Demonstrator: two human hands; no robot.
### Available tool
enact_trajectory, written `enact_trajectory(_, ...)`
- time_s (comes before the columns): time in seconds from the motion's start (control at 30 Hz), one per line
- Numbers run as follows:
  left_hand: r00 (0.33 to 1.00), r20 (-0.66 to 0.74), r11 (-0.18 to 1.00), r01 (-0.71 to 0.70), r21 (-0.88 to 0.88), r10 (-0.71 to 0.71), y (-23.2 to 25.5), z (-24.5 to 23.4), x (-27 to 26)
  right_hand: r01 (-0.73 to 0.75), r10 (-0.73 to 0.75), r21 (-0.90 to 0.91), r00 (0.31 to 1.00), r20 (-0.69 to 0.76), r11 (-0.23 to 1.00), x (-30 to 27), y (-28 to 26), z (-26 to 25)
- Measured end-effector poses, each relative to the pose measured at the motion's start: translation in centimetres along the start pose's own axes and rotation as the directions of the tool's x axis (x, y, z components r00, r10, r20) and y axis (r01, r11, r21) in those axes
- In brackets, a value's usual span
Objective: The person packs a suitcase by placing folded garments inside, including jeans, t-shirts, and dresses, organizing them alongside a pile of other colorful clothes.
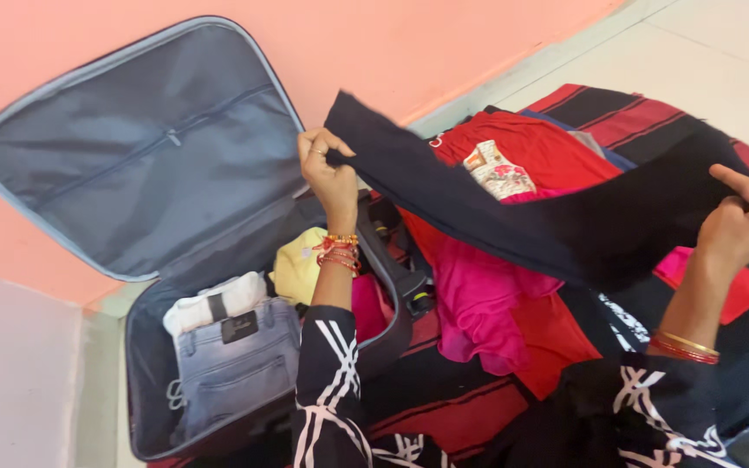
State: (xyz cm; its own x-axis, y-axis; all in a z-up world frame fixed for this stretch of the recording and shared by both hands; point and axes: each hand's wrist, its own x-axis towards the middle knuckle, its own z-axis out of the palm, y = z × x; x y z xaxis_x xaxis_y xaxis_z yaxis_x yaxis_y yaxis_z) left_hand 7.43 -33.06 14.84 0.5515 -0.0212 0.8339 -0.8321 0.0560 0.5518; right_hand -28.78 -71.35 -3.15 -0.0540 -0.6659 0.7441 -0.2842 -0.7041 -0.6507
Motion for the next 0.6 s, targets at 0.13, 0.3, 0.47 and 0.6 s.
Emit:
enact_trajectory(0.13,0.925,0.347,0.983,-0.180,0.039,0.155,-8.1,-0.7,-3.3,-0.012,-0.003,-0.140,0.994,-0.107,0.990,-0.7,5.0,0.4)
enact_trajectory(0.3,0.774,0.610,0.907,-0.119,0.404,-0.170,-14.0,-3.1,-12.0,-0.158,0.234,-0.615,0.971,0.045,0.773,-3.4,9.1,1.9)
enact_trajectory(0.47,0.847,0.516,0.886,-0.136,0.443,-0.129,-13.7,-2.4,-15.0,-0.207,0.253,-0.665,0.967,-0.028,0.718,-4.5,9.2,2.0)
enact_trajectory(0.6,0.821,0.545,0.884,-0.115,0.453,-0.172,-12.6,-2.5,-16.0,-0.701,0.703,0.110,0.668,-0.244,0.705,-3.7,9.2,2.3)
